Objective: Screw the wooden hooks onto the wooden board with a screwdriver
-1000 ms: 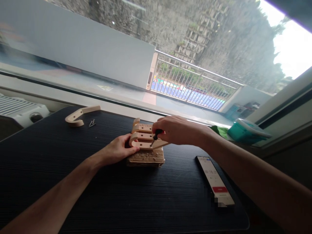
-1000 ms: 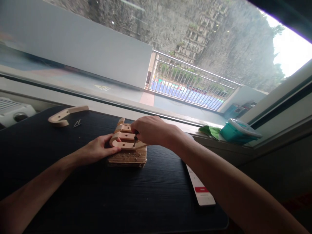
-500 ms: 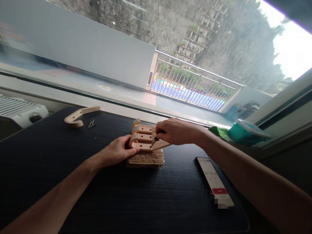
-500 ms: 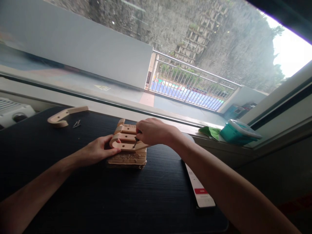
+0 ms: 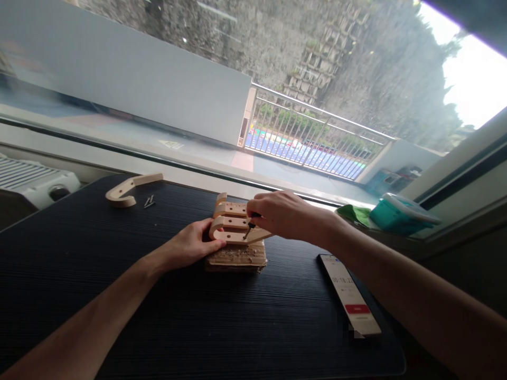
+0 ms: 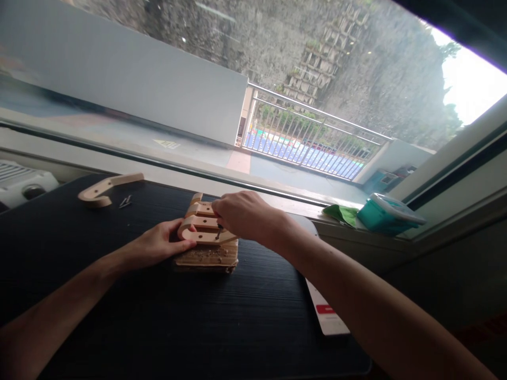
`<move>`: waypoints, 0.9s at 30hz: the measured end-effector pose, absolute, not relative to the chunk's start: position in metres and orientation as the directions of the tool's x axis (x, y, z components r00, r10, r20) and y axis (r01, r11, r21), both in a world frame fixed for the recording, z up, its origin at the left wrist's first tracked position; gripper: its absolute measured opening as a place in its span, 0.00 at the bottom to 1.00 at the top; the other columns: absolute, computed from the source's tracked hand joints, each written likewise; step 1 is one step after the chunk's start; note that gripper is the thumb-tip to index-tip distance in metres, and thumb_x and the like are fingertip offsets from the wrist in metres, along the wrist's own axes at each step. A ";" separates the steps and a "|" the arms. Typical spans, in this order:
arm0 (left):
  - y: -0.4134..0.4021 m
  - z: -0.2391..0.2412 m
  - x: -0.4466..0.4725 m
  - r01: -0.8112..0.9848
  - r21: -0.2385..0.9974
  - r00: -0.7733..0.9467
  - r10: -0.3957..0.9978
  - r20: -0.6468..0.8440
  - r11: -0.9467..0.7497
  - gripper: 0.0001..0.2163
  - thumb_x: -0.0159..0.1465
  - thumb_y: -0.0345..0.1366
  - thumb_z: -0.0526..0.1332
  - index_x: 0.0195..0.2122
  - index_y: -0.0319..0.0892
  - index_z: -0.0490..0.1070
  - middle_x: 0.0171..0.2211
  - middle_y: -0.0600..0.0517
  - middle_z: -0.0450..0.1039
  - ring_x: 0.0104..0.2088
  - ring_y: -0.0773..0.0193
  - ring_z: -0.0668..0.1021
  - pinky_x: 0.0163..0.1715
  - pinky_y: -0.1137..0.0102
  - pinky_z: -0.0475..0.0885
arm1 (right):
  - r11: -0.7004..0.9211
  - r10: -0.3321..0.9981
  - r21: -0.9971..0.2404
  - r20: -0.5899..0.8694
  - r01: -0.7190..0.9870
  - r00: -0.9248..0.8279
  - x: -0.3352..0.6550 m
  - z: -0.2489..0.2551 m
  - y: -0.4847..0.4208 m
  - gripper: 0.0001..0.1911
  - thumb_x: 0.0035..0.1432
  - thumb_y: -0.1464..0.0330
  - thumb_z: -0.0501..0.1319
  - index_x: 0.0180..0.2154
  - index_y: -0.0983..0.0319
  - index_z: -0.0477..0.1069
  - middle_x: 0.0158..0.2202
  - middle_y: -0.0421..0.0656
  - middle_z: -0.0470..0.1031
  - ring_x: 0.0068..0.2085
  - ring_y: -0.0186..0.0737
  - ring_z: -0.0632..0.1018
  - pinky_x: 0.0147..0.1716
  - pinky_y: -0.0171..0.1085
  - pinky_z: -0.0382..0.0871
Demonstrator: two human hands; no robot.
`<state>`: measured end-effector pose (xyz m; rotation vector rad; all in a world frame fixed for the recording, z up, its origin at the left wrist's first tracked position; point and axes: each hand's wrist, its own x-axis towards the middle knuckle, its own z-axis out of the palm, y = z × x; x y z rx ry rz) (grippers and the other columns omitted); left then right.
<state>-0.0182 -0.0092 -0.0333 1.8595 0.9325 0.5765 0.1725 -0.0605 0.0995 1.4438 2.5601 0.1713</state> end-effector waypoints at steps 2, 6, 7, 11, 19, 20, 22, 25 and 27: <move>-0.009 -0.033 -0.018 0.381 0.884 0.591 0.806 -0.008 -0.270 0.20 0.54 0.46 0.61 0.45 0.42 0.70 0.40 0.52 0.78 0.41 0.56 0.78 0.40 0.69 0.72 | 0.504 0.864 0.181 -0.104 0.845 -0.493 0.171 0.098 -0.060 0.12 0.64 0.69 0.50 0.38 0.65 0.71 0.35 0.47 0.76 0.34 0.36 0.74 0.30 0.33 0.57; -0.007 -0.033 -0.018 0.394 0.878 0.592 0.805 -0.016 -0.273 0.21 0.54 0.46 0.61 0.48 0.42 0.69 0.42 0.52 0.77 0.43 0.55 0.78 0.42 0.68 0.72 | 0.444 0.896 0.181 -0.105 0.878 -0.432 0.169 0.094 -0.057 0.12 0.64 0.68 0.50 0.39 0.65 0.70 0.35 0.48 0.77 0.36 0.38 0.74 0.31 0.35 0.58; -0.007 -0.034 -0.018 0.391 0.879 0.595 0.804 -0.014 -0.274 0.22 0.54 0.46 0.61 0.48 0.42 0.69 0.42 0.52 0.77 0.43 0.55 0.77 0.42 0.68 0.72 | 0.420 0.907 0.185 -0.106 0.889 -0.407 0.169 0.094 -0.056 0.13 0.63 0.67 0.50 0.38 0.65 0.71 0.35 0.48 0.77 0.35 0.39 0.75 0.31 0.35 0.58; -0.007 -0.034 -0.018 0.392 0.876 0.595 0.804 -0.007 -0.283 0.21 0.54 0.46 0.60 0.47 0.42 0.69 0.41 0.52 0.77 0.41 0.57 0.78 0.40 0.70 0.72 | 0.300 0.953 0.202 -0.103 0.932 -0.285 0.168 0.092 -0.051 0.15 0.63 0.64 0.49 0.36 0.64 0.71 0.32 0.46 0.77 0.32 0.39 0.75 0.29 0.36 0.56; -0.007 -0.035 -0.019 0.392 0.878 0.591 0.807 -0.009 -0.276 0.18 0.55 0.45 0.61 0.43 0.42 0.69 0.36 0.53 0.76 0.36 0.60 0.78 0.34 0.72 0.71 | 0.277 0.960 0.117 -0.075 0.954 -0.269 0.178 0.096 -0.054 0.14 0.59 0.60 0.53 0.41 0.60 0.69 0.32 0.43 0.76 0.29 0.37 0.71 0.26 0.34 0.55; -0.007 -0.035 -0.019 0.383 0.881 0.594 0.804 -0.006 -0.277 0.18 0.55 0.45 0.61 0.43 0.42 0.69 0.36 0.53 0.76 0.36 0.61 0.77 0.34 0.73 0.71 | 0.296 0.954 0.096 -0.078 0.950 -0.289 0.181 0.098 -0.054 0.13 0.58 0.61 0.54 0.41 0.59 0.69 0.32 0.42 0.76 0.29 0.35 0.70 0.26 0.34 0.54; -0.008 -0.036 -0.019 0.364 0.889 0.599 0.801 0.004 -0.277 0.17 0.55 0.45 0.61 0.43 0.42 0.69 0.36 0.54 0.76 0.37 0.61 0.77 0.34 0.74 0.71 | 0.348 0.936 0.060 -0.080 0.936 -0.343 0.185 0.100 -0.054 0.10 0.59 0.62 0.53 0.39 0.58 0.69 0.31 0.40 0.75 0.27 0.33 0.69 0.26 0.33 0.54; -0.008 -0.037 -0.019 0.354 0.897 0.603 0.797 -0.002 -0.265 0.17 0.56 0.45 0.61 0.43 0.42 0.69 0.37 0.54 0.76 0.37 0.61 0.78 0.34 0.74 0.71 | 0.431 0.900 0.032 -0.086 0.902 -0.427 0.185 0.100 -0.054 0.11 0.61 0.64 0.51 0.38 0.60 0.70 0.32 0.41 0.75 0.28 0.32 0.69 0.27 0.32 0.54; -0.007 -0.037 -0.019 0.351 0.899 0.605 0.797 -0.005 -0.261 0.17 0.56 0.45 0.61 0.43 0.42 0.69 0.36 0.54 0.76 0.37 0.61 0.78 0.34 0.74 0.71 | 0.468 0.883 0.040 -0.071 0.883 -0.464 0.181 0.098 -0.054 0.12 0.63 0.66 0.49 0.38 0.61 0.70 0.33 0.43 0.75 0.31 0.33 0.70 0.28 0.33 0.54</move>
